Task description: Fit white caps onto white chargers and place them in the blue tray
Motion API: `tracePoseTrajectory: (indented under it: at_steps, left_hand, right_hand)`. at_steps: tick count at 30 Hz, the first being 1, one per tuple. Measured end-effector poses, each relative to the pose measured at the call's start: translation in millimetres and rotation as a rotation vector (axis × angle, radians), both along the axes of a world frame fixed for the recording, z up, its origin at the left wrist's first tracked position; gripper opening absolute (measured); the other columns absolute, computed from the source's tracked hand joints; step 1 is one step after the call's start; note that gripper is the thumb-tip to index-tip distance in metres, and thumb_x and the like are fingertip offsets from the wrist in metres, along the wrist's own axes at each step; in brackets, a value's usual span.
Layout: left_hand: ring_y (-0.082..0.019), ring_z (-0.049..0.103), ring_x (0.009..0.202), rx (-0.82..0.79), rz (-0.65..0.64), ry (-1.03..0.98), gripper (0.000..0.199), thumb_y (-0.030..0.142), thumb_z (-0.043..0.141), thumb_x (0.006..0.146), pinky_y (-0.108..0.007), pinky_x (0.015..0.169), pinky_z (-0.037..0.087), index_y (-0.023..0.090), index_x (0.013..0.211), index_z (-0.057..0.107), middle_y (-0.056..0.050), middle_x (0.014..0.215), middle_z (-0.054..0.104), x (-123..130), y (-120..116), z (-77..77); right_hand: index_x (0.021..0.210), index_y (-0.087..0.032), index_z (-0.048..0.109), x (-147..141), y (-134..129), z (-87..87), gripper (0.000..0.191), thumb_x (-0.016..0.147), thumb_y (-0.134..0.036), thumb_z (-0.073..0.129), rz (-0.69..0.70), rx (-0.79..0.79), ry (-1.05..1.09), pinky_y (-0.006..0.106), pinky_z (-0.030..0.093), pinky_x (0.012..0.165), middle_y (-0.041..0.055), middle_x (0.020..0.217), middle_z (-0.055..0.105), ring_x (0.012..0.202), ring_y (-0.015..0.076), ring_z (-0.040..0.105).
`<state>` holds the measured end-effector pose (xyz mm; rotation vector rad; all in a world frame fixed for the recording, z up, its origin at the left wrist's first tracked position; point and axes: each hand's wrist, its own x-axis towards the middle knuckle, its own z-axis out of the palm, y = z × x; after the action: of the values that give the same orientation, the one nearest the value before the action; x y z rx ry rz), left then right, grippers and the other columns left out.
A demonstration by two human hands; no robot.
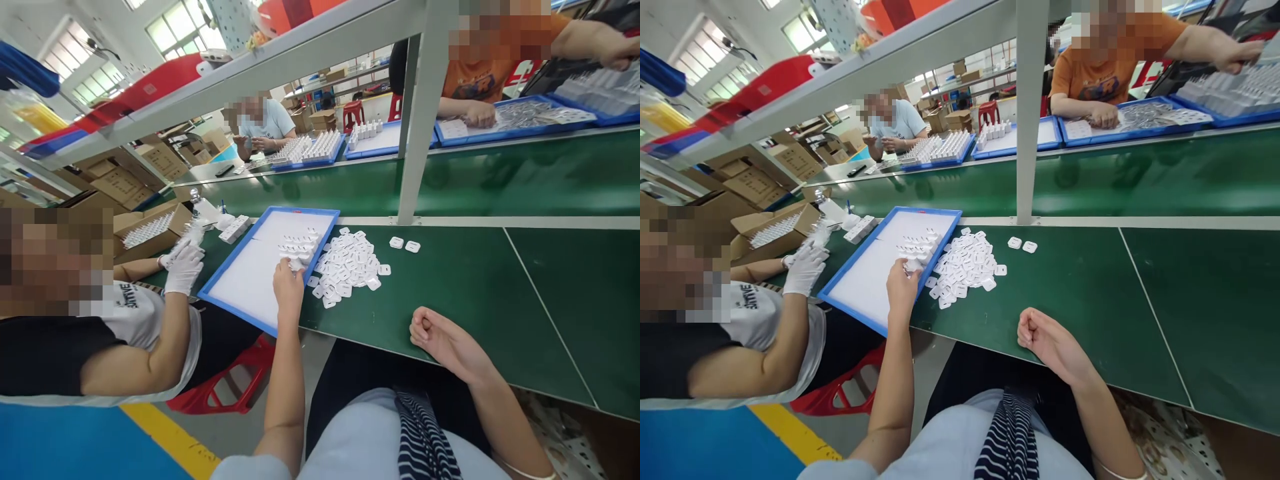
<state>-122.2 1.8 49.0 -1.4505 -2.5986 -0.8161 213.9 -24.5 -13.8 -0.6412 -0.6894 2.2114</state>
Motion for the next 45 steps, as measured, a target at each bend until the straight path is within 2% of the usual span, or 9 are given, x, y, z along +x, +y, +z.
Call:
tracePoseTrajectory:
  at_steps: [6,11,18,22,24,26,30,37,45]
  left_hand:
    - [-0.031,0.066,0.103,0.031,0.033,-0.063,0.058,0.027,0.064,0.084,-0.044,0.093,0.05,0.013,0.137,0.044,-0.016,0.113,0.067,-3,17,0.3]
    - [-0.038,0.059,0.115,0.038,0.05,-0.06,0.063,0.044,0.06,0.085,-0.054,0.1,0.045,0.007,0.133,0.046,-0.022,0.118,0.062,-5,26,2.8]
    - [-0.042,0.055,0.119,0.017,0.036,-0.061,0.074,0.053,0.058,0.081,-0.057,0.098,0.047,0.004,0.135,0.046,-0.024,0.117,0.061,-10,32,2.3]
    - [-0.051,0.048,0.127,0.226,0.075,0.141,0.096,0.061,0.058,0.079,-0.066,0.099,0.043,0.001,0.149,0.03,-0.033,0.135,0.048,1,17,-3.1]
    - [-0.049,0.042,0.134,0.418,0.021,0.274,0.09,0.058,0.057,0.083,-0.065,0.108,0.037,0.006,0.151,0.03,-0.03,0.142,0.045,16,4,-15.0]
    - [-0.042,0.046,0.133,0.523,-0.161,0.264,0.073,0.051,0.057,0.087,-0.059,0.112,0.036,0.014,0.147,0.038,-0.023,0.138,0.05,36,-9,-32.7]
    - [-0.035,0.053,0.124,0.408,-0.528,0.059,0.044,0.047,0.054,0.091,-0.053,0.108,0.042,0.021,0.126,0.056,-0.016,0.129,0.055,68,-18,-62.6]
    - [-0.029,0.056,0.12,0.336,-0.565,-0.156,0.034,0.044,0.051,0.092,-0.047,0.108,0.043,0.019,0.112,0.062,-0.012,0.121,0.06,76,-16,-61.3]
    - [-0.027,0.06,0.114,0.465,-0.557,-0.178,0.026,0.036,0.055,0.09,-0.044,0.105,0.046,0.017,0.103,0.068,-0.012,0.113,0.065,78,-13,-67.3]
  right_hand:
    - [0.083,-0.017,0.065,-10,3,-2.2,0.025,0.094,-0.04,0.062,-0.035,0.007,0.122,0.028,0.034,0.064,-0.0002,0.066,0.049,0.063,0.0128,0.04]
    - [0.081,-0.015,0.063,-16,11,-2.4,0.026,0.091,-0.039,0.065,-0.062,0.046,0.148,0.029,0.034,0.063,0.0004,0.065,0.051,0.06,0.0121,0.043]
    - [0.081,-0.015,0.063,-20,14,0.0,0.024,0.092,-0.036,0.064,-0.071,0.087,0.187,0.028,0.036,0.063,0.0007,0.063,0.054,0.058,0.0118,0.045]
    - [0.08,-0.015,0.063,-21,15,-2.1,0.023,0.092,-0.034,0.062,-0.096,0.147,0.19,0.028,0.037,0.062,0.0011,0.062,0.054,0.058,0.012,0.046]
    - [0.08,-0.014,0.063,-22,16,-4.3,0.023,0.092,-0.034,0.062,-0.106,0.186,0.185,0.028,0.037,0.061,0.0014,0.061,0.055,0.057,0.0121,0.047]
    - [0.08,-0.014,0.063,-22,16,-6.5,0.024,0.092,-0.034,0.062,-0.119,0.222,0.177,0.028,0.037,0.061,0.0016,0.06,0.055,0.056,0.0122,0.047]
    - [0.08,-0.014,0.062,-20,15,-8.0,0.025,0.091,-0.036,0.065,-0.172,0.264,0.167,0.028,0.037,0.061,0.0011,0.06,0.055,0.056,0.0121,0.048]
    - [0.083,-0.015,0.063,-12,16,-7.9,0.025,0.092,-0.038,0.064,-0.18,0.276,0.163,0.027,0.037,0.063,-0.0001,0.065,0.055,0.06,0.0114,0.047]
    - [0.082,-0.015,0.06,-8,18,1.9,0.026,0.096,-0.036,0.057,-0.157,0.274,0.091,0.026,0.037,0.064,-0.0022,0.065,0.051,0.061,0.0104,0.044]
